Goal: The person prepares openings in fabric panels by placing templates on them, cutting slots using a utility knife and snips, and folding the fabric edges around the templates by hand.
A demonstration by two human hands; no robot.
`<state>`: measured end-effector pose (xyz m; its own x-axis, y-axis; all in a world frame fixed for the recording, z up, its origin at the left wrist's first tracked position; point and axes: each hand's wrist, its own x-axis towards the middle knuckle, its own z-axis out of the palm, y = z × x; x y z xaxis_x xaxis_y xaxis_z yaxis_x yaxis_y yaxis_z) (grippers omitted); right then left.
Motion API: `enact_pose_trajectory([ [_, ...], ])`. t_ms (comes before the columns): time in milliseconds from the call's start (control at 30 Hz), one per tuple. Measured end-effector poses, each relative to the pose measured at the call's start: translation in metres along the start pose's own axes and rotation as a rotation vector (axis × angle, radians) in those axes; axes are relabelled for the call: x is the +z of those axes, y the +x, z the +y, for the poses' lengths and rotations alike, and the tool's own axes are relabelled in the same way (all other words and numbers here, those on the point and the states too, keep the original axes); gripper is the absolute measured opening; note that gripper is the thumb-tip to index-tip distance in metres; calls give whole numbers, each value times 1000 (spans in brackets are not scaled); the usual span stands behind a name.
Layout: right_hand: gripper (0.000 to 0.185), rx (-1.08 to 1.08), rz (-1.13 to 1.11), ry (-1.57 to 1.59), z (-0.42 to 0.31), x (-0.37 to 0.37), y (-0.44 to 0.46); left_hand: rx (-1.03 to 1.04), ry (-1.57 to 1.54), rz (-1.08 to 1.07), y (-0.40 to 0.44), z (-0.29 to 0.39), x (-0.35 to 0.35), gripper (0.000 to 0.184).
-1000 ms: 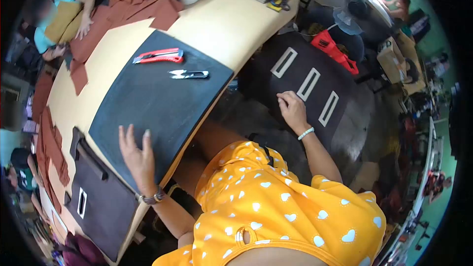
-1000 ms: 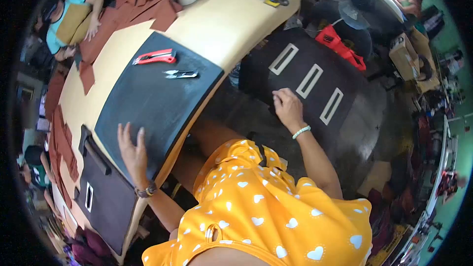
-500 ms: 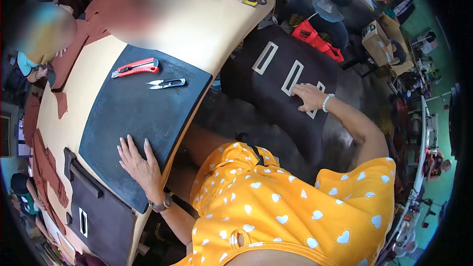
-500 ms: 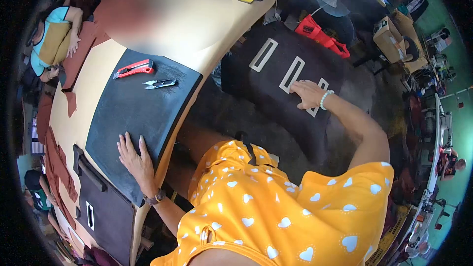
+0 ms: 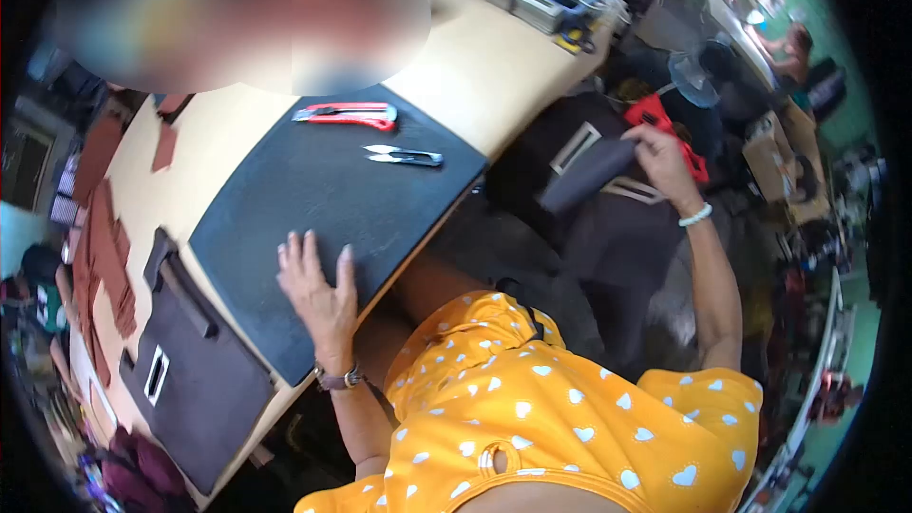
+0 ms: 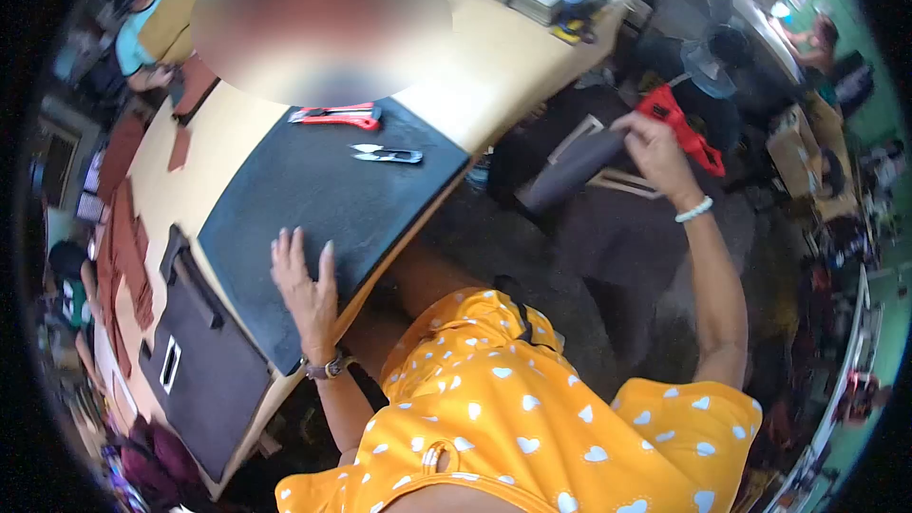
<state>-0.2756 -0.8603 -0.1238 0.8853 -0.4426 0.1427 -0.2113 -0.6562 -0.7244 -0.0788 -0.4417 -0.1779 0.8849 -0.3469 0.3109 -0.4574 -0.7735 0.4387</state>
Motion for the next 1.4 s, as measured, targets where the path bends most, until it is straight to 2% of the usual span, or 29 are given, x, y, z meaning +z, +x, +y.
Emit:
enact_pose_trajectory([
  [33,20,-62,118,202,-19,4,15,34,-132,20,1,3,-2,53],
  [67,23,-116,52,287,-56,10,25,14,-298,-49,1,11,-6,56],
  [100,25,-121,1,502,-93,31,30,-5,-466,-109,0,21,-11,59],
  [133,30,-241,-76,421,-121,53,34,-14,-643,-156,0,28,-13,68],
  [167,35,-270,-303,481,-147,73,35,-13,-823,-198,0,33,-16,77],
  [200,37,-531,-405,270,-153,100,45,-21,-897,-231,1,34,-18,84],
  [233,38,-517,-502,312,-181,121,39,-26,-974,-264,3,34,-20,91],
  [300,33,-638,-575,382,-208,165,35,-93,-1312,-314,2,24,-26,101],
  [367,26,-814,-359,146,-218,199,40,-121,-1662,-359,-4,11,-42,105],
  [400,24,-840,-254,167,-225,209,42,-149,-1819,-297,-10,15,-60,116],
  [500,24,-766,-193,-35,-231,232,47,-170,-1269,16,-21,10,-84,122],
  [533,23,-744,-137,-173,-234,237,45,-84,-894,124,-24,-5,-82,123],
  [633,19,-727,-202,-276,-250,239,44,0,-397,248,-27,5,-96,122],
  [667,24,-713,-197,-226,-249,246,42,-10,-404,252,-24,12,-99,110],
  [767,19,-765,-284,-17,-256,250,37,-23,-359,54,-21,12,-92,89],
  [800,12,-709,-294,43,-260,248,37,-66,-553,24,-19,15,-93,68],
  [867,11,-724,-352,130,-260,238,42,-75,-454,11,-20,13,-98,63],
  [900,10,-735,-393,169,-261,237,44,-91,-410,10,-22,12,-99,61],
  [933,11,-643,-411,186,-257,242,44,-25,-423,121,-21,12,-97,48],
  [1033,16,-616,-450,255,-258,248,37,-82,-323,113,-25,6,-94,39],
  [1067,18,-591,-521,294,-259,247,35,-51,-317,206,-25,1,-93,31],
  [1100,21,-565,-591,331,-262,244,33,-113,-301,217,-24,-1,-100,22],
  [1133,23,-538,-660,366,-262,242,32,-139,-249,248,-25,-9,-105,18],
  [1233,27,-683,-818,413,-249,238,27,-187,-65,330,-25,-31,-134,14],
  [1300,30,-634,-950,436,-242,227,26,-195,-8,382,-21,-41,-156,11],
  [1400,26,-518,-1048,486,-239,205,28,-157,249,398,1,-42,-187,8],
])
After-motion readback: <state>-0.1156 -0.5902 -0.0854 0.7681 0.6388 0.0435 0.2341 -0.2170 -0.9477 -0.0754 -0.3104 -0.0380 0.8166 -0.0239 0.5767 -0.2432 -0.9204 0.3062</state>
